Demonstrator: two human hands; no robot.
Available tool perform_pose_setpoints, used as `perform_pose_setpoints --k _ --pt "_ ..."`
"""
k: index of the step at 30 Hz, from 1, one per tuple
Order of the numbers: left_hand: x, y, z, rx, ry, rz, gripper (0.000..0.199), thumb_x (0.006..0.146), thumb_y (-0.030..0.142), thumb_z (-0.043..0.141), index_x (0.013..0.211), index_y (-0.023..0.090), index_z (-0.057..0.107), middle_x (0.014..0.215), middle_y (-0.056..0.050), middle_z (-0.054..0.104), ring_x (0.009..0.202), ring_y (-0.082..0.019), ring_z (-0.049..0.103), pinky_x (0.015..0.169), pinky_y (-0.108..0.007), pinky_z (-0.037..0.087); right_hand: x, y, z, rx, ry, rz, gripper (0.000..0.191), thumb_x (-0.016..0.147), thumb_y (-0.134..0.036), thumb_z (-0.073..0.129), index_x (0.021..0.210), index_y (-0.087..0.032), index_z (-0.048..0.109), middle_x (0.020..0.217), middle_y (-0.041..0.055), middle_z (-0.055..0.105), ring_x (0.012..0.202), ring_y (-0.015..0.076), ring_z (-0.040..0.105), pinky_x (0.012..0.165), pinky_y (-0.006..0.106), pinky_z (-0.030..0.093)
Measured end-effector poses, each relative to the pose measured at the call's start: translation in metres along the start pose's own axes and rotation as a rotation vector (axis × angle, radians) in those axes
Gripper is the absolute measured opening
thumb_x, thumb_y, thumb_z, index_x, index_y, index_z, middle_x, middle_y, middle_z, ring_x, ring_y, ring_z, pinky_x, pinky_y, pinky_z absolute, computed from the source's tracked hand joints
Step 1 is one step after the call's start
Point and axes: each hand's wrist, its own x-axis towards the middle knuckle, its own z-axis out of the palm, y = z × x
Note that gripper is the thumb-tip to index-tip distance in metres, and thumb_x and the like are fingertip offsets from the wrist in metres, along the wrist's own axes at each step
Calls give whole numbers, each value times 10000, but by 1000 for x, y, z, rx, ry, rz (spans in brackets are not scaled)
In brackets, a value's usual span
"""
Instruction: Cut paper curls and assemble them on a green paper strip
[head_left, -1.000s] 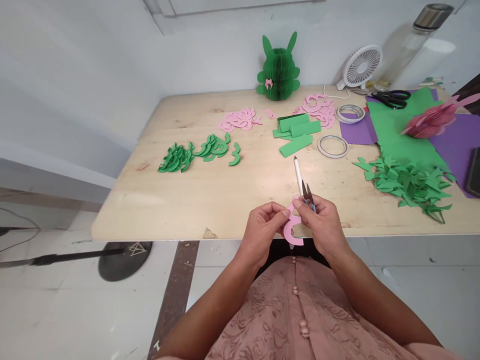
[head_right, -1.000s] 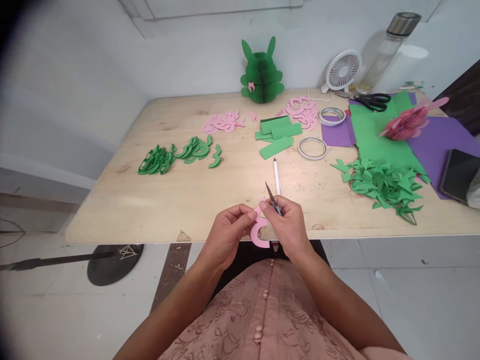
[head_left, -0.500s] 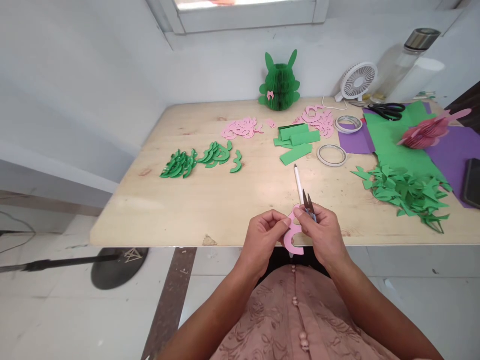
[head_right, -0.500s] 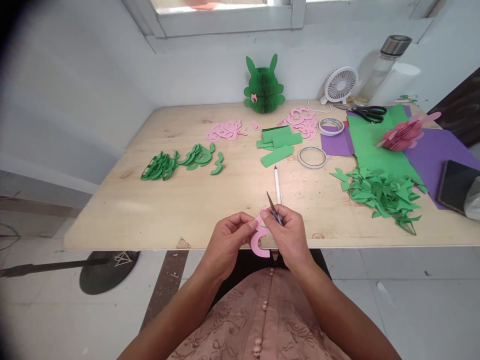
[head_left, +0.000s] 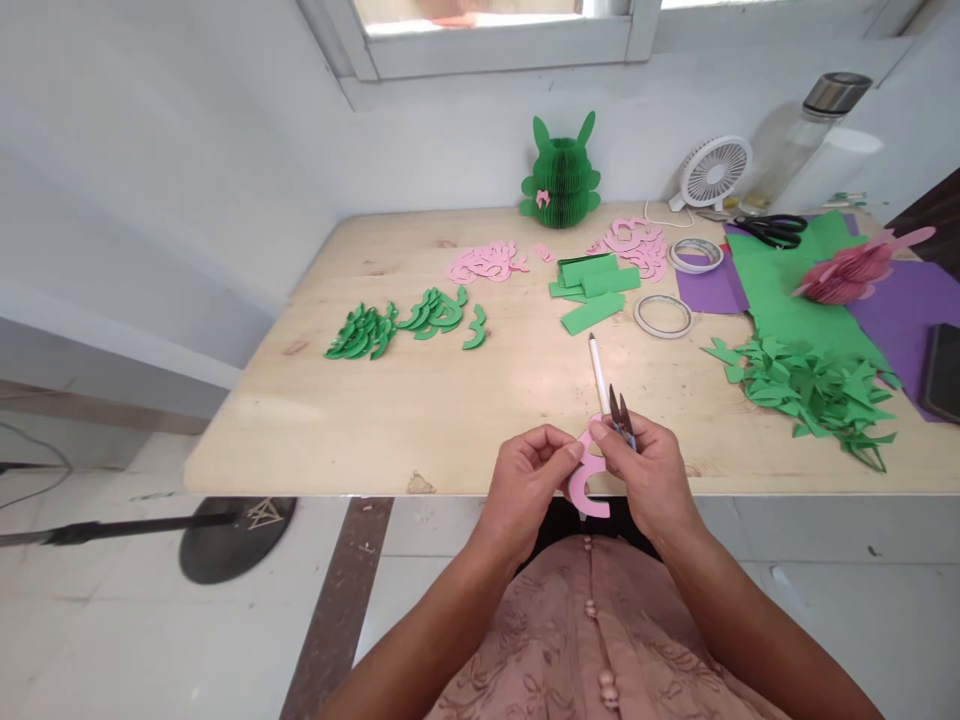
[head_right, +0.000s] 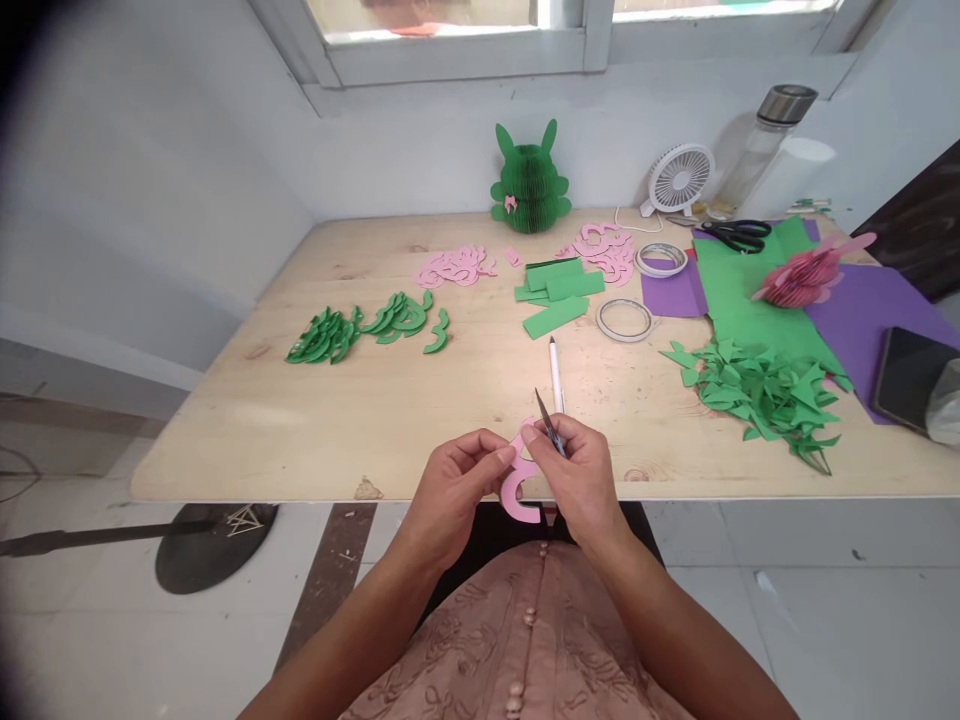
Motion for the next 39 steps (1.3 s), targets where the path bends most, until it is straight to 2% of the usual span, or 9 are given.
perform_pose_setpoints --k 11,15,20,39 --pt "-2 -2 -2 1 -16 -7 203 679 301 730 685 133 618 586 8 587 506 -81 490 489 -190 402 -2 2 0 16 -1 -41 259 692 -393 724 706 -157 619 529 -62 420 453 65 321 380 180 311" --pt "-2 -3 -2 31 -4 53 183 685 295 730 698 140 633 632 9 605 553 -83 516 527 -187 414 -1 4 -1 -16 2 -85 255 706 -384 717 697 -154 608 535 -65 391 462 62 284 407 196 268" --pt "-2 0 1 85 -2 102 188 701 293 711 646 129 640 590 7 597 538 -81 502 535 -193 409 -1 5 -2 -27 7 -82 271 703 -396 713 701 -150 602 533 -66 377 461 62 263 405 206 251" --pt "-1 3 0 59 -4 14 206 686 298 706 626 114 636 543 2 586 501 -78 483 494 -193 396 -1 6 -2 -33 13 -101 237 705 -367 717 682 -156 612 536 -60 420 468 65 304 421 202 257"
